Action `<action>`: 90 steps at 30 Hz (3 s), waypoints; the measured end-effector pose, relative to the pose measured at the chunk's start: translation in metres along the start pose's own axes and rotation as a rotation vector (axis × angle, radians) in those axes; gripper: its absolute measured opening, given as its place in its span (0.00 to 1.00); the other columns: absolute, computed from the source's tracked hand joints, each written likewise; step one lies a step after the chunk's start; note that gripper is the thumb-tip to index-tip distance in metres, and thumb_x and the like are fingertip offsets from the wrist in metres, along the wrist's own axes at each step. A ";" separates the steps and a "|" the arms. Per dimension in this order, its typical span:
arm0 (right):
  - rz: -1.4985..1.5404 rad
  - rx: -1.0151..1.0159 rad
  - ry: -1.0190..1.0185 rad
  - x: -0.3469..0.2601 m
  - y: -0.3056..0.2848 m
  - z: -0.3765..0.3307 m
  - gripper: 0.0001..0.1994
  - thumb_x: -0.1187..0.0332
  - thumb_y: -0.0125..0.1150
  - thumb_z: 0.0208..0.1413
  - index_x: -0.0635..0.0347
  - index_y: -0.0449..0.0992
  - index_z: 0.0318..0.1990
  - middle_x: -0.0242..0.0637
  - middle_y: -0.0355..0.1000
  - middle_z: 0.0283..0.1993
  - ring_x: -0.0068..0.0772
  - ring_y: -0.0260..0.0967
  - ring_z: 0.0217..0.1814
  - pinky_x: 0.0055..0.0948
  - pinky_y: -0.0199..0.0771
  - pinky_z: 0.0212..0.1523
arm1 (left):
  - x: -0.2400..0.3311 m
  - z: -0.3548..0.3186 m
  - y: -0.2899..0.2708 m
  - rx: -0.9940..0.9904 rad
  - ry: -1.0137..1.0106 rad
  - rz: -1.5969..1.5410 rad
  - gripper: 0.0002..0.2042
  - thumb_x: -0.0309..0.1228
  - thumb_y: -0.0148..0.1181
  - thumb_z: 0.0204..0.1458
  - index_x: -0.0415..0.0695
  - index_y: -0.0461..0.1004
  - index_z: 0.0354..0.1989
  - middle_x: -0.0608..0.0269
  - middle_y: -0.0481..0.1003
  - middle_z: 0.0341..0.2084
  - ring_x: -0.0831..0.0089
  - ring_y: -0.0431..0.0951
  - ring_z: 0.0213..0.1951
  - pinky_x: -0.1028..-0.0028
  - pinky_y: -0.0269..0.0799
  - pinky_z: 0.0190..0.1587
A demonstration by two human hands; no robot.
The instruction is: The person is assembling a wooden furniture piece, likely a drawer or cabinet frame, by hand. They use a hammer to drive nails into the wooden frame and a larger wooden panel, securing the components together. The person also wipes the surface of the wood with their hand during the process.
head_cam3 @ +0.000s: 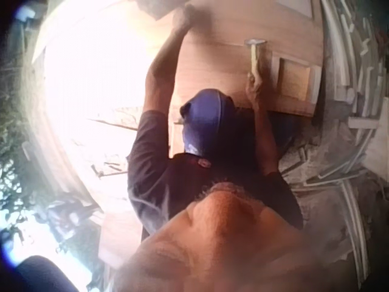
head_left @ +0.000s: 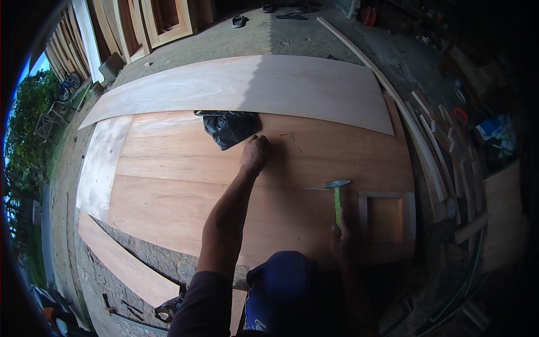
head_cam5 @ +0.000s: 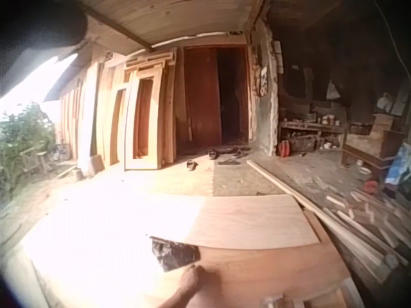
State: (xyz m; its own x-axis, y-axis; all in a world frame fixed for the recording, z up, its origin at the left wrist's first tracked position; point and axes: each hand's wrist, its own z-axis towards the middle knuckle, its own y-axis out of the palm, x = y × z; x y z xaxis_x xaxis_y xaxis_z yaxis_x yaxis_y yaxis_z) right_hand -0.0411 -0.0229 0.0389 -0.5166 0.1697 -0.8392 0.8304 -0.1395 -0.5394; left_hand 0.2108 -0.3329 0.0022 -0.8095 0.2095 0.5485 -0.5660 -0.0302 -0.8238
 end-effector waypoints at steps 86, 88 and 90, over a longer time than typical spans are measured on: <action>-0.318 -0.434 -0.833 -0.224 0.231 0.085 0.35 0.72 0.52 0.59 0.50 0.52 0.75 0.54 0.73 0.26 0.55 0.76 0.28 0.51 0.77 0.31 | -0.148 -0.175 -0.145 0.235 -0.573 0.220 0.33 0.31 0.44 0.58 0.38 0.48 0.73 0.51 0.59 0.70 0.61 0.51 0.73 0.58 0.42 0.74; -0.274 -0.368 -0.861 -0.201 0.228 0.086 0.35 0.73 0.52 0.59 0.50 0.51 0.75 0.55 0.73 0.27 0.55 0.76 0.28 0.51 0.77 0.31 | -0.147 -0.171 -0.136 0.244 -0.534 0.224 0.33 0.31 0.45 0.58 0.38 0.48 0.73 0.51 0.59 0.70 0.60 0.51 0.73 0.58 0.42 0.74; -0.484 -0.555 -0.726 -0.189 0.239 0.096 0.37 0.75 0.52 0.58 0.51 0.49 0.75 0.54 0.73 0.27 0.54 0.75 0.26 0.50 0.77 0.30 | -0.151 -0.173 -0.138 0.241 -0.558 0.232 0.33 0.32 0.45 0.58 0.37 0.48 0.73 0.51 0.58 0.70 0.60 0.51 0.73 0.57 0.42 0.74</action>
State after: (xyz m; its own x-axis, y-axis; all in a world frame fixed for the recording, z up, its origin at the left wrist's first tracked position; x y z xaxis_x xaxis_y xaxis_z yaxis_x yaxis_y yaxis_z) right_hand 0.2355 -0.1822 0.0620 -0.6695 -0.5669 -0.4800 0.3848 0.2881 -0.8769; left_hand 0.4386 -0.1913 0.0082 -0.8379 -0.3656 0.4053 -0.3334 -0.2453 -0.9103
